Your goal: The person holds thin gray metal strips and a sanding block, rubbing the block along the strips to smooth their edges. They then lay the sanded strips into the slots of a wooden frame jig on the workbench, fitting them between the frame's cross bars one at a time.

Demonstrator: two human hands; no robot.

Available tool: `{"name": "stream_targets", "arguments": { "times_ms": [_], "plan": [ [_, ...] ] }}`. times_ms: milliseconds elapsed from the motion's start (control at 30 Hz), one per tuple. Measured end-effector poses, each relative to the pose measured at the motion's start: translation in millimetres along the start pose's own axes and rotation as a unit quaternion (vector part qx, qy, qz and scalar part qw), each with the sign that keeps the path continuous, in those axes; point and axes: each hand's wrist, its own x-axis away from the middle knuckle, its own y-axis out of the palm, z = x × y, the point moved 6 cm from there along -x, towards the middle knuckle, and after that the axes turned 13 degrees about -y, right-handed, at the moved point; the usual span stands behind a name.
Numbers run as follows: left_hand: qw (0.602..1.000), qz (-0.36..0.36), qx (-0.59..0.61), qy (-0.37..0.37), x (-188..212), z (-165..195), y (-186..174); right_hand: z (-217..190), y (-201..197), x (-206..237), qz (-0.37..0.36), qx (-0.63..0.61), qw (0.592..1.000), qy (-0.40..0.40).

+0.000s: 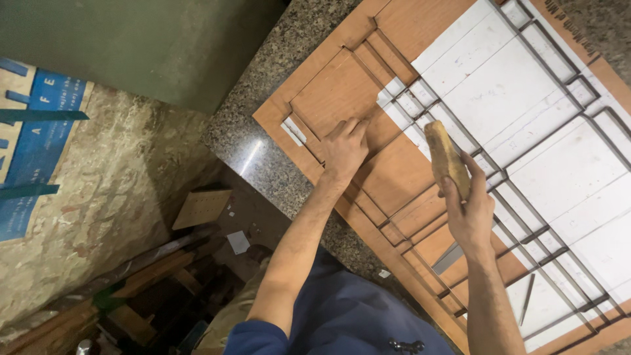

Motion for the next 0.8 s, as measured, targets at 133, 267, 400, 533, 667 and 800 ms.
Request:
{"name": "stream_targets", "arguments": {
  "times_ms": [133,267,400,533,667,800],
  "plan": [
    [1.000,0.006,0.005,0.018,1.2,2.5,0.5,-24.4,0.2,-9.6,0.028,-0.012,0.992,-0.120],
    [1.000,0.005,-0.004,0.026,2.7,3.9,2.7,-50.9,12.7,-43.1,0.073,0.060,0.968,-0.231],
    [1.000,-0.020,0.004,0.011,2.7,-0.3,5.8,-38.0,51.9,-90.7,-0.060,0.282,0.934,-0.210],
    [0.999,-0.007,0.016,0.032,3.4,-3.7,7.6,-43.0,40.0,-90.4,0.114,0.202,0.906,-0.354],
    [0.999,-0.027,0.025,0.011,3.7,-9.9,16.9,-33.9,47.7,-95.8,0.030,0.248,0.919,-0.305],
    [0.999,-0.024,-0.007,0.023,2.9,-9.8,20.8,-33.1,46.2,-103.3,0.009,0.287,0.917,-0.276]
  ]
}}
